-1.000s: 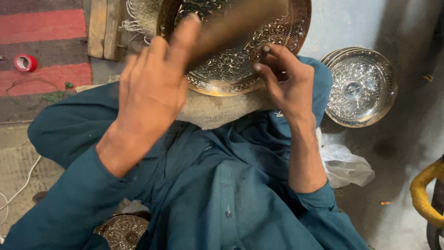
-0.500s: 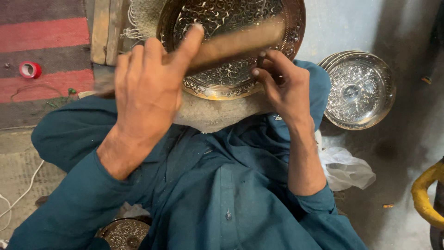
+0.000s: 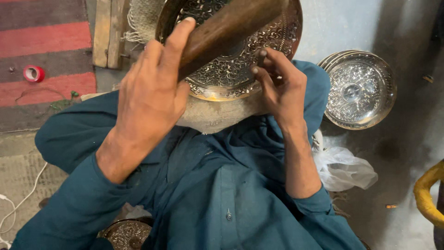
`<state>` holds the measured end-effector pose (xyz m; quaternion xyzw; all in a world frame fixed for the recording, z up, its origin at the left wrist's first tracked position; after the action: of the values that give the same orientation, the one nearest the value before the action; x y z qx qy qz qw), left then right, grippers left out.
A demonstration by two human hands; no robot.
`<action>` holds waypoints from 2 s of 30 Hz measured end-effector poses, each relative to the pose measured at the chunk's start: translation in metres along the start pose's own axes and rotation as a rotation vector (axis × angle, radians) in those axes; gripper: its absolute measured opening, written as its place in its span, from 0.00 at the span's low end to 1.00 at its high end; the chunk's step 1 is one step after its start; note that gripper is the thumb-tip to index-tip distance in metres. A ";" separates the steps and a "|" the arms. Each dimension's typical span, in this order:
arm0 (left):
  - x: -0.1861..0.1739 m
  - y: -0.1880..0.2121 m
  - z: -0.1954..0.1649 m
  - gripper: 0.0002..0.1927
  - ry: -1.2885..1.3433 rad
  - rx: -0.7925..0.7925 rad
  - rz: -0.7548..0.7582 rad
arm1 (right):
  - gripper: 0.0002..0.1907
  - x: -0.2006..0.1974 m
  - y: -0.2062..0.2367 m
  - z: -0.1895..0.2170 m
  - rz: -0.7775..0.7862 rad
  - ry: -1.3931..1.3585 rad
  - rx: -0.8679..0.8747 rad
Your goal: The person sits cross-legged on the floor hammering an ornate brass tray that rests on a cloth-covered sandbag, using a wooden mallet to work the embossed surface. They occasionally reposition the tray, hold a small tool against its edge, and lift the tray by a string to check it before resuming hammering.
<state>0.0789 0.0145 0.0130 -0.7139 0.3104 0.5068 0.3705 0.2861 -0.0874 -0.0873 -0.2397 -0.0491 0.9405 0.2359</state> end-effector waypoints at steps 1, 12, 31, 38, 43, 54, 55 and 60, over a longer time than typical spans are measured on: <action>-0.001 -0.001 0.001 0.40 0.036 0.002 -0.007 | 0.15 0.000 0.000 0.002 0.002 0.016 -0.017; -0.008 0.004 -0.001 0.37 -0.179 -0.087 0.166 | 0.13 -0.005 -0.003 -0.009 0.075 -0.316 -0.064; 0.033 0.119 0.074 0.16 0.502 -0.168 0.255 | 0.10 -0.031 0.007 -0.034 -0.008 -0.146 0.069; 0.026 -0.003 0.075 0.13 0.940 -0.287 0.005 | 0.14 -0.039 0.002 -0.013 -0.190 -0.064 0.167; 0.031 -0.008 0.040 0.09 0.990 -0.182 0.101 | 0.13 -0.096 0.030 0.013 -0.323 -0.155 0.118; 0.050 0.015 -0.039 0.17 0.710 0.445 0.637 | 0.16 -0.190 0.307 0.002 -0.542 0.190 0.742; 0.046 0.012 -0.036 0.19 0.667 0.442 0.613 | 0.15 -0.195 0.351 -0.002 -0.664 0.133 0.807; 0.043 0.000 -0.025 0.23 0.620 0.315 0.746 | 0.16 -0.200 0.507 0.009 -0.956 0.239 0.910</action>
<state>0.1040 -0.0096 -0.0222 -0.6068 0.7122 0.3158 0.1579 0.2236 -0.6290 -0.0980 -0.1706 0.2778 0.6265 0.7080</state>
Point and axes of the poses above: each hand's wrist, its own y-axis away from the middle knuckle, its own x-axis out of the palm, z = x × y, the point moved 8 cm from there along -y, towards the middle knuckle, and after that the axes turned 8 degrees about z, right-handed, at the moved point
